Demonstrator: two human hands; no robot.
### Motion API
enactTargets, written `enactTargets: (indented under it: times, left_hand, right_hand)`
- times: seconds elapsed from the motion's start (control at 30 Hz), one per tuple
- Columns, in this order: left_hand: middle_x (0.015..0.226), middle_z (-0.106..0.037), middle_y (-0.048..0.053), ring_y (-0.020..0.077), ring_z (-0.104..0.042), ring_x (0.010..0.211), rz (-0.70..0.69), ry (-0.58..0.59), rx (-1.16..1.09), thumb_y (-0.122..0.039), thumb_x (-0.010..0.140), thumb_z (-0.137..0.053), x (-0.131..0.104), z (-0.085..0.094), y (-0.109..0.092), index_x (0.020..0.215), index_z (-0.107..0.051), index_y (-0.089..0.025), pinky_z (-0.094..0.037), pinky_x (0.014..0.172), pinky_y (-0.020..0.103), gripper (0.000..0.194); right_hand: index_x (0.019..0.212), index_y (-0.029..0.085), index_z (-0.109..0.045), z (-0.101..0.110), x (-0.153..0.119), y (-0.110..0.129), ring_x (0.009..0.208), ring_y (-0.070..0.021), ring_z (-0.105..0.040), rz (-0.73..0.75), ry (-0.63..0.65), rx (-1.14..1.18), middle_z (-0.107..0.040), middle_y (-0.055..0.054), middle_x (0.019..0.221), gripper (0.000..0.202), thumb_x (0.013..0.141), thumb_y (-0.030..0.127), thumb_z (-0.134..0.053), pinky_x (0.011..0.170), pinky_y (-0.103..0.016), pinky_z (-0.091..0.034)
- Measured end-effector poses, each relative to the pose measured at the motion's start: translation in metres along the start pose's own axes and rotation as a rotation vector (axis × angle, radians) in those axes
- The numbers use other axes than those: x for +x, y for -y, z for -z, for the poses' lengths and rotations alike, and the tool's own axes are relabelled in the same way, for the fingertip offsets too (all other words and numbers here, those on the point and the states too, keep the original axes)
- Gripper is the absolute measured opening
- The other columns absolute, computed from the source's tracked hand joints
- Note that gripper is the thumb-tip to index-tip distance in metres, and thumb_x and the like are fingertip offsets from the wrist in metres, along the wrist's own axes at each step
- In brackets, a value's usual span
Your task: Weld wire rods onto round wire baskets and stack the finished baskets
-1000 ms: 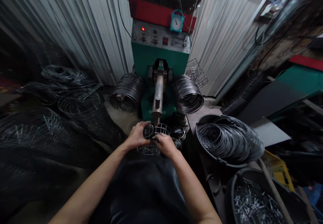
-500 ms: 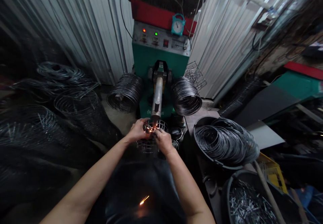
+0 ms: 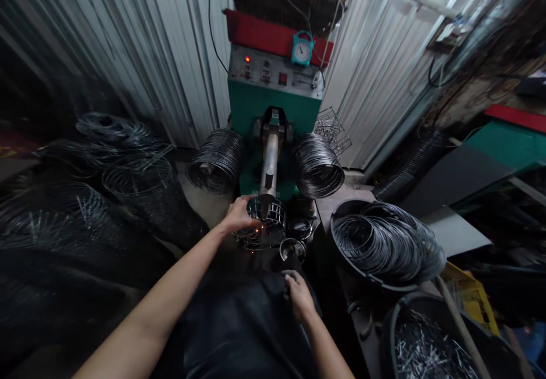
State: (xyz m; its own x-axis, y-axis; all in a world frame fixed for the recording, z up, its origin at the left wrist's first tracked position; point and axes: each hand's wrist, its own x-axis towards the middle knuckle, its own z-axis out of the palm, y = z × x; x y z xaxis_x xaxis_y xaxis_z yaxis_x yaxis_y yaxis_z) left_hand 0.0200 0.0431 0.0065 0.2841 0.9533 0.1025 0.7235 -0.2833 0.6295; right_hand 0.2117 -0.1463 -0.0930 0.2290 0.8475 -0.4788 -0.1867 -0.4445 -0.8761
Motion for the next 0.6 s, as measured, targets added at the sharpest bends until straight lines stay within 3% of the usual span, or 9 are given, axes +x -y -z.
enactTargets:
  times: [0.1, 0.2, 0.4, 0.5, 0.53, 0.6]
  left_hand:
    - [0.125, -0.05, 0.012, 0.0312, -0.045, 0.116, 0.002, 0.008, 0.0, -0.042, 0.045, -0.082, 0.003, -0.002, 0.0, 0.128, -0.044, -0.019, -0.036, 0.096, 0.041, 0.094]
    - [0.125, -0.05, 0.012, 0.0319, -0.044, 0.117, -0.008, 0.015, 0.007, -0.044, 0.042, -0.083, 0.006, -0.006, 0.001, 0.128, -0.044, -0.02, -0.035, 0.097, 0.043, 0.097]
    - [0.134, -0.041, 0.016, 0.0332, -0.033, 0.128, -0.059, 0.035, -0.185, -0.046, 0.04, -0.083, 0.011, -0.004, 0.016, 0.131, -0.039, -0.017, -0.025, 0.105, 0.046, 0.106]
    - [0.134, -0.042, 0.013, 0.0308, -0.029, 0.131, -0.055, -0.056, -0.479, -0.052, 0.051, -0.075, -0.013, -0.006, 0.038, 0.13, -0.041, -0.017, -0.022, 0.109, 0.043, 0.093]
    - [0.131, -0.045, 0.012, 0.029, -0.033, 0.129, -0.008, -0.13, -0.575, -0.053, 0.061, -0.068, -0.028, -0.011, 0.047, 0.129, -0.042, -0.019, -0.023, 0.109, 0.042, 0.08]
    - [0.12, -0.054, 0.008, 0.0278, -0.044, 0.121, 0.173, -0.294, -0.763, -0.052, 0.066, -0.059, -0.064, -0.024, 0.07, 0.123, -0.047, -0.024, -0.033, 0.103, 0.044, 0.065]
  right_hand:
    - [0.083, 0.018, -0.062, 0.006, 0.001, 0.0, 0.05, -0.0101, -0.046, -0.015, -0.014, 0.047, -0.048, 0.004, 0.058, 0.034, 0.057, 0.041, -0.065, 0.045, -0.021, -0.035]
    - [0.084, 0.018, -0.062, 0.014, 0.0, -0.002, 0.057, -0.014, -0.053, 0.045, -0.036, -0.067, -0.057, 0.0, 0.065, 0.034, 0.062, 0.044, -0.063, 0.052, -0.025, -0.042]
    - [0.078, 0.019, -0.063, 0.034, -0.011, -0.042, 0.077, -0.0228, -0.06, 0.503, -0.038, -0.636, -0.065, -0.008, 0.079, 0.024, 0.077, 0.04, -0.051, 0.072, -0.034, -0.046]
    - [0.081, 0.019, -0.063, 0.04, -0.016, -0.06, 0.08, -0.0231, -0.061, 0.587, -0.011, -0.759, -0.065, -0.009, 0.081, 0.025, 0.082, 0.035, -0.044, 0.075, -0.035, -0.047]
    - [0.083, 0.018, -0.063, 0.041, -0.017, -0.063, 0.081, -0.023, -0.061, 0.596, -0.022, -0.765, -0.065, -0.01, 0.083, 0.025, 0.084, 0.034, -0.043, 0.076, -0.035, -0.047]
    - [0.086, 0.017, -0.063, 0.041, -0.019, -0.061, 0.084, -0.0234, -0.061, 0.574, -0.058, -0.738, -0.066, -0.01, 0.086, 0.024, 0.083, 0.031, -0.044, 0.078, -0.036, -0.047]
